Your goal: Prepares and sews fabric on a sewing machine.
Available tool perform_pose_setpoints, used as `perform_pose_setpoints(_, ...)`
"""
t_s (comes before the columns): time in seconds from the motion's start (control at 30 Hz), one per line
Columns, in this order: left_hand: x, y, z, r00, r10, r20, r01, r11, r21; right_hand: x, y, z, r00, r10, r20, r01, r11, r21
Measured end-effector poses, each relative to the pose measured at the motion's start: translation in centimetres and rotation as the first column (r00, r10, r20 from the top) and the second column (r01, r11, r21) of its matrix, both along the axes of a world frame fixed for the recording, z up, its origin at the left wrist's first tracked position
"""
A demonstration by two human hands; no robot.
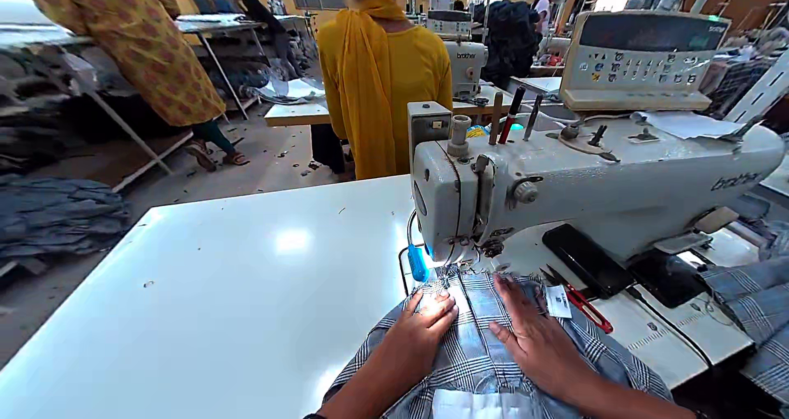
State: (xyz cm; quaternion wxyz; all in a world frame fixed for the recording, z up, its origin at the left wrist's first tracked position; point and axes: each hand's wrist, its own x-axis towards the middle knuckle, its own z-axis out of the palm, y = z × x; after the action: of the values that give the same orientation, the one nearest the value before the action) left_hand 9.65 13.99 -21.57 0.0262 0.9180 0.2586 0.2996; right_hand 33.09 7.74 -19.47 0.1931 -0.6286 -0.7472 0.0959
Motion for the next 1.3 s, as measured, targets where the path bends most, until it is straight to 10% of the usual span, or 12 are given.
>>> perform_pose_setpoints(0.13,-0.1,0.1,0.1,1.0,-0.025,-0.016,0.025,1.0,-0.012,2.3,0.7,-1.0,0.944,0.303,0.127,-0.323,0.927,0.189)
perform_pose_setpoints(0.37,-0.9,0.3,0.8,0.988,-0.156,-0.02,0.153,0.985,-0.081,3.0,-0.6,0.6,0.824,0.555,0.115,-0.559,0.829,0.004)
perform_pose_setpoints(0.67,-1.3,0.2,1.0,0.95,-0.308,-0.057,0.31,0.95,0.032,3.0,-0.5,0.0,0.806,0.586,0.085,-0.592,0.802,0.08)
perform_pose_setpoints(0.9,1.3,-5.2,4.5,0.971,0.058,-0.234,-0.131,0.942,-0.309,2.9,-0.6,-0.2,0.802,0.594,0.066,-0.598,0.796,0.094)
perform_pose_setpoints(1.3,1.1,-5.4,0.1,0.99,0.123,0.07,-0.13,0.986,0.108,2.5,0.2,-0.4,0.852,0.511,0.115,-0.523,0.817,0.241)
